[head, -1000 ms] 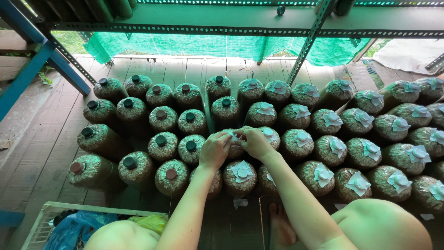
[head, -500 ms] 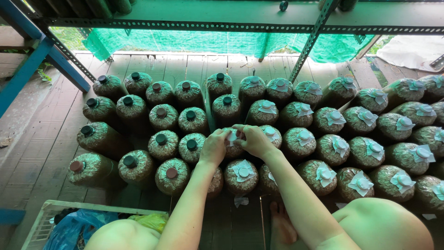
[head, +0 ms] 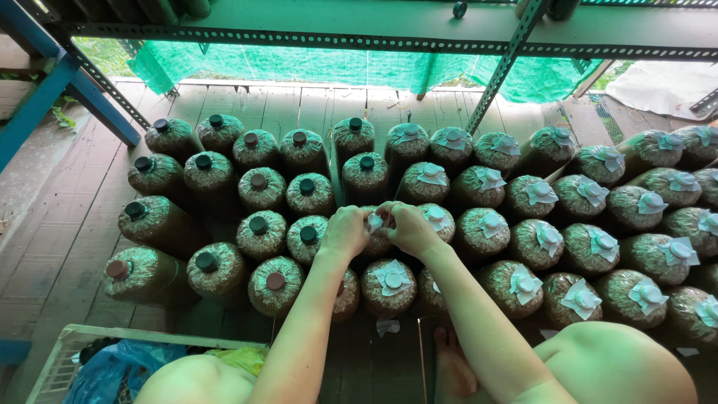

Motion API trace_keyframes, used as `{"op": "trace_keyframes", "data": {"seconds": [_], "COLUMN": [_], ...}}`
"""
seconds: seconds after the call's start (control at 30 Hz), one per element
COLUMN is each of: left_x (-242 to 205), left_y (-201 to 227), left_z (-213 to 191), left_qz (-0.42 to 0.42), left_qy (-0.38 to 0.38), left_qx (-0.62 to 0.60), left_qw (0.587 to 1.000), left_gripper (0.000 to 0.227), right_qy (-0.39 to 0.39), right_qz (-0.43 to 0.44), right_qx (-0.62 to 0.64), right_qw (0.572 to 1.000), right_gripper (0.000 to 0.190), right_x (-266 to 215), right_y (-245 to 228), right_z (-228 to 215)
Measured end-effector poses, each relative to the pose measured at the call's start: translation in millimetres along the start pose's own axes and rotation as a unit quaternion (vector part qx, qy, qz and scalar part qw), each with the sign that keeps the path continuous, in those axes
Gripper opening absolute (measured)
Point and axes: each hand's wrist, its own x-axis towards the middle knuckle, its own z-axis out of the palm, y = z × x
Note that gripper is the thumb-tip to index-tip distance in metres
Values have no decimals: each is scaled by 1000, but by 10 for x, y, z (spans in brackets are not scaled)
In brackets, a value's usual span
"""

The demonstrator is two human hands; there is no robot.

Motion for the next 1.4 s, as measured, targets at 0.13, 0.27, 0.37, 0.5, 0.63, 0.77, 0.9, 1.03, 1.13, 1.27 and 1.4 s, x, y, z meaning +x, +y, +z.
{"op": "trace_keyframes", "data": {"seconds": [0.13,0.27,0.37,0.5,0.63,0.77,0.9,1.03,1.13,1.27,1.4], "left_x": [130,170,92,-10,-134,-157,-129,-79,-1,-21,-167], "left_y": [-101,-213,-254,-352,-291,-190,-122,-84,-130,-300,-167], "left_z": [171,305,361,401,289,240,237,191,267,410,256], "left_qz": [-34,-26,8,67,96,-15,-127,-113,-98,-33,-24], "left_qy": [-32,-17,7,36,39,58,80,57,29,94,100], "left_qx": [36,55,55,62,66,-57,-134,-99,-66,-92,-40], "left_qw": [998,998,998,995,992,997,980,987,993,991,994], "left_gripper": [39,36,34,35,43,43,46,46,50,37,30], "right_qy": [-30,-66,-64,-42,-32,-27,-15,-6,6,-8,-13], "right_qz": [5,17,25,19,17,-3,-23,-18,-11,-13,0], "right_qx": [-16,18,28,-8,-51,-100,-107,-105,-100,-82,-76], "right_qw": [999,998,997,999,998,995,994,994,995,997,997], "right_gripper": [28,23,20,16,15,15,14,15,14,19,22], "right_x": [-81,-136,-156,-150,-248,-206,-129,-119,-188,-223,-141], "right_y": [-234,-374,-360,-345,-639,-607,-335,-333,-472,-444,-222], "right_z": [-206,-386,-376,-302,-442,-342,-152,-146,-241,-242,-53]}}
